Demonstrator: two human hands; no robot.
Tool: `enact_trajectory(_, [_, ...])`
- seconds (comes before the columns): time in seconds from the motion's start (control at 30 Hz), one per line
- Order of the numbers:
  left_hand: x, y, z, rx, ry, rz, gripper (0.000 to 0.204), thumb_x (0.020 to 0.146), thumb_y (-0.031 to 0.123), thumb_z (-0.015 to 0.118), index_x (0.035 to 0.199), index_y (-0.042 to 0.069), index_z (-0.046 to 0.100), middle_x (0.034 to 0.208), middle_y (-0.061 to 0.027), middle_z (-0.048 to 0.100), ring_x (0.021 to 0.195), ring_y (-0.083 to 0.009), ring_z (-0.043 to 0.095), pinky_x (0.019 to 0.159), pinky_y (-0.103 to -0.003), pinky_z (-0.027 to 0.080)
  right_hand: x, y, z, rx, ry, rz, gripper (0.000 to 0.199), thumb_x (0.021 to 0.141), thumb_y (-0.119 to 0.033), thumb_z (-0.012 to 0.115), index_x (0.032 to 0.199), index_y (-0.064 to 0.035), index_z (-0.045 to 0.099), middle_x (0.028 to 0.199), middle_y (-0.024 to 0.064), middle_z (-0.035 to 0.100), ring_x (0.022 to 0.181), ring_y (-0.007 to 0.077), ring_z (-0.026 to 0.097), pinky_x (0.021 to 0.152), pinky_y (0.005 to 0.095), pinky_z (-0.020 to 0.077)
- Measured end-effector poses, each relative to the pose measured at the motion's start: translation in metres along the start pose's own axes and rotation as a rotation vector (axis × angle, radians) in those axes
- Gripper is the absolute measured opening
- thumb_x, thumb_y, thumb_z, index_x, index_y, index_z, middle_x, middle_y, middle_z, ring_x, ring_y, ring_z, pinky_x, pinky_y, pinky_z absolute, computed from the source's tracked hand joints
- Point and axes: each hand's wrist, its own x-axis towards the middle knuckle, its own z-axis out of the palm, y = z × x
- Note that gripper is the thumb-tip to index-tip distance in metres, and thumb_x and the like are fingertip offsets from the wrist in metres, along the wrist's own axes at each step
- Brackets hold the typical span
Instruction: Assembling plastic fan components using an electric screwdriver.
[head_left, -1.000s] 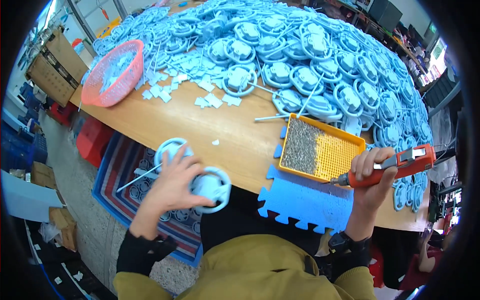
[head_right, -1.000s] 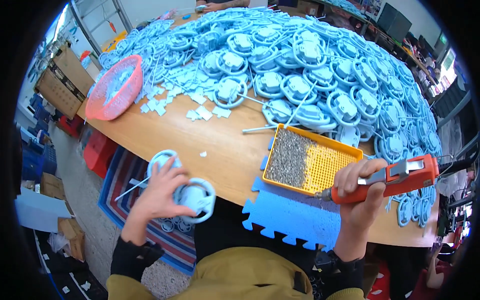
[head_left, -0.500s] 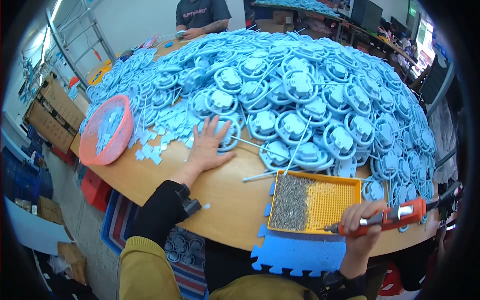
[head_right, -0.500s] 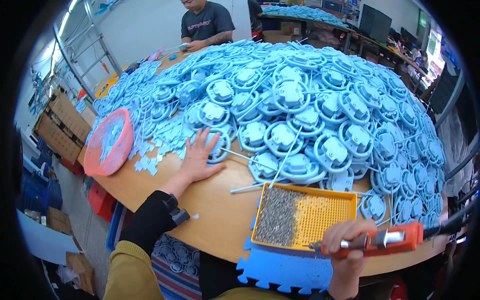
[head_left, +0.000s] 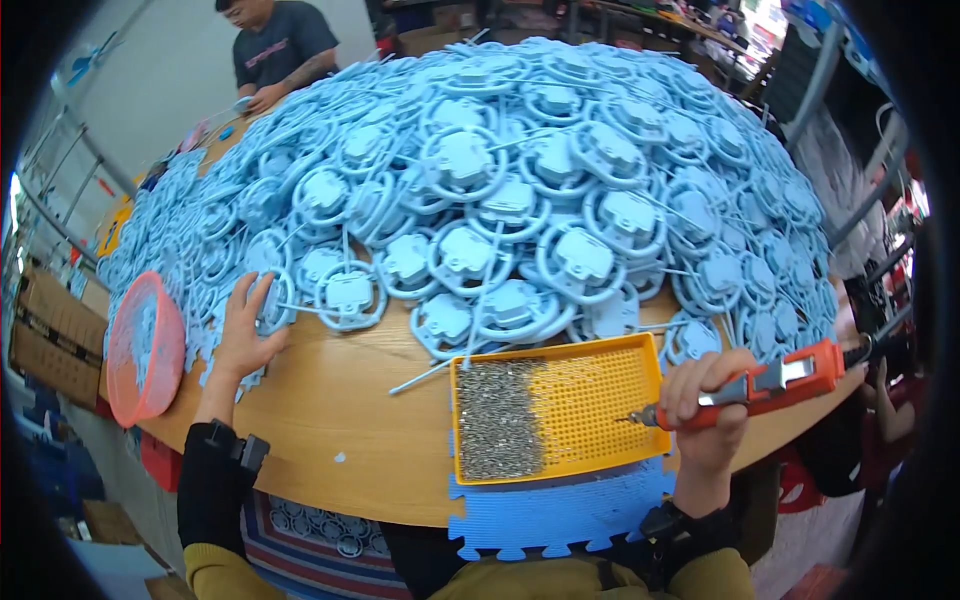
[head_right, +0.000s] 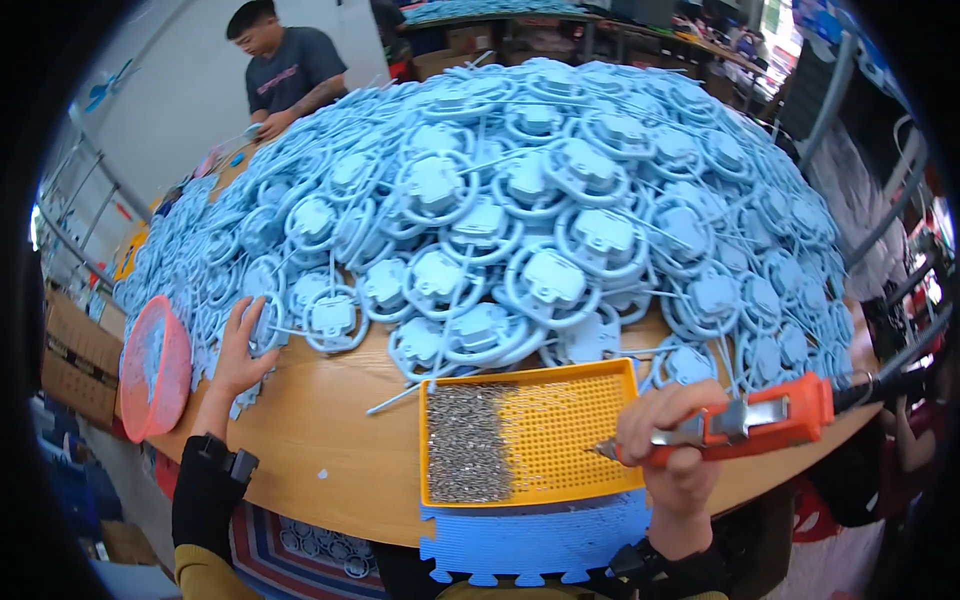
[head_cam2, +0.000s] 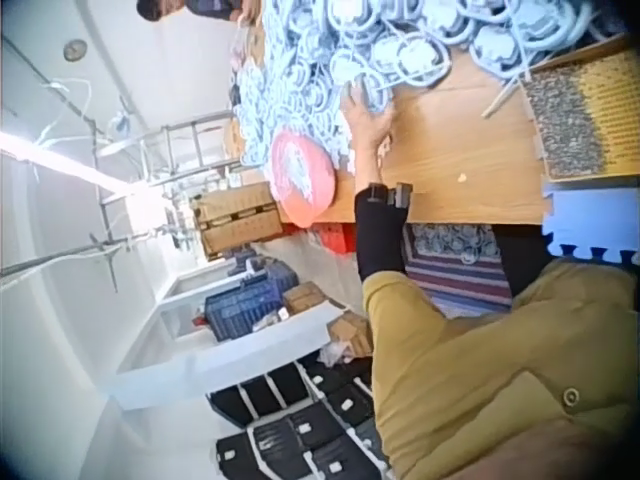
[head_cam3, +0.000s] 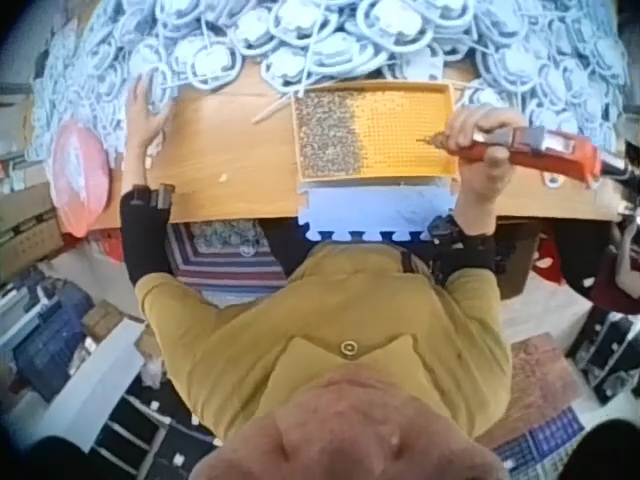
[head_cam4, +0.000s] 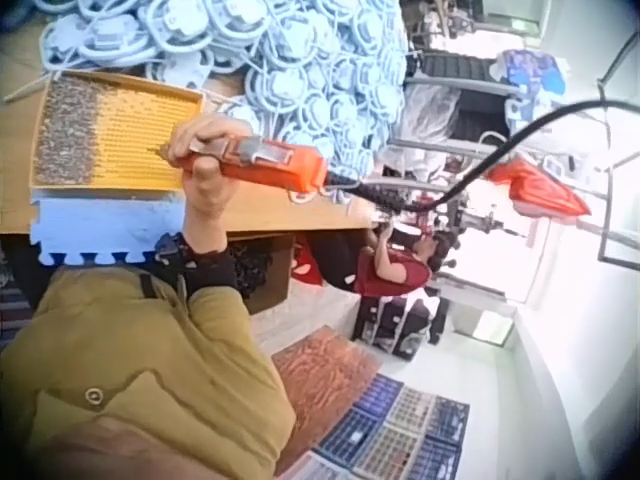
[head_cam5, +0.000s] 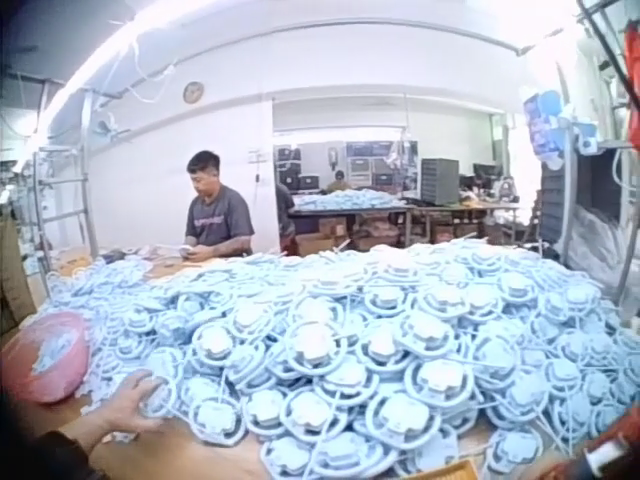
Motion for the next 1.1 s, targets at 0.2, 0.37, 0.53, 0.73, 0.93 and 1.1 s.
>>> enact_trajectory(0.2, [0.076, 0.177, -0.007, -0.234, 0.103, 0.336, 0.087, 0.060, 0.023, 0.085, 0.138, 0.014, 0.049, 0.145, -0.0154, 0.037, 0.135, -0.0392, 0.032, 0.110, -0.049, 0.026, -0.001, -0.013, -0.022, -0.086, 0.017, -0.044, 0.044, 0.085, -0.042, 0.071, 0.094, -0.0062, 0.047, 0.068, 0.0055, 0.053, 0.055, 0.0151, 0.050, 0.051, 0.0283, 0.0408])
enact_trajectory(0.37, [0.137, 0.353, 0.022, -0.215, 0.078, 0.841, 0.068, 0.071, 0.036, 0.079, 0.130, 0.017, 0.053, 0.139, -0.0116, 0.044, 0.139, -0.0351, 0.029, 0.110, -0.059, 0.019, -0.012, -0.033, -0.038, -0.011, 0.121, -0.123, 0.043, 0.083, -0.035, 0.075, 0.096, -0.0032, 0.049, 0.068, 0.0076, 0.054, 0.056, 0.0161, 0.051, 0.048, 0.0286, 0.0398])
enact_trajectory(0.53, [0.171, 0.421, 0.065, 0.067, 0.012, 0.876, 0.063, 0.070, 0.042, 0.075, 0.127, 0.023, 0.058, 0.143, -0.0097, 0.042, 0.140, -0.0400, 0.023, 0.109, -0.067, 0.014, -0.036, -0.051, -0.054, -0.050, 0.128, -0.089, 0.041, 0.081, -0.029, 0.078, 0.095, -0.0024, 0.050, 0.069, 0.0089, 0.056, 0.059, 0.0179, 0.055, 0.048, 0.0287, 0.0428])
enact_trajectory(0.73, [0.179, 0.383, 0.066, 0.124, -0.066, 0.753, 0.050, 0.067, 0.038, 0.069, 0.115, 0.024, 0.066, 0.138, -0.0096, 0.047, 0.137, -0.0442, 0.026, 0.103, -0.076, 0.012, -0.048, -0.065, -0.089, -0.124, 0.258, -0.056, 0.042, 0.081, -0.031, 0.077, 0.097, -0.0034, 0.049, 0.069, 0.0082, 0.055, 0.058, 0.0173, 0.054, 0.051, 0.0288, 0.0428])
enact_trajectory(0.93, [0.170, 0.332, 0.055, 0.161, -0.034, 0.739, 0.057, 0.066, 0.047, 0.069, 0.117, 0.022, 0.068, 0.139, -0.0090, 0.048, 0.140, -0.0403, 0.022, 0.105, -0.073, 0.007, -0.057, -0.074, -0.126, -0.240, 0.307, -0.085, 0.041, 0.081, -0.033, 0.076, 0.097, -0.0048, 0.051, 0.070, 0.0068, 0.055, 0.058, 0.0165, 0.054, 0.050, 0.0280, 0.0438])
enact_trajectory(1.1, [0.153, 0.320, 0.054, 0.203, -0.071, 0.704, 0.060, 0.069, 0.043, 0.072, 0.125, 0.023, 0.062, 0.144, -0.0066, 0.042, 0.144, -0.0362, 0.015, 0.110, -0.067, 0.004, -0.043, -0.071, -0.143, -0.297, 0.359, -0.085, 0.036, 0.081, -0.019, 0.075, 0.105, -0.0038, 0.053, 0.076, 0.0051, 0.058, 0.066, 0.0144, 0.058, 0.059, 0.0284, 0.0480])
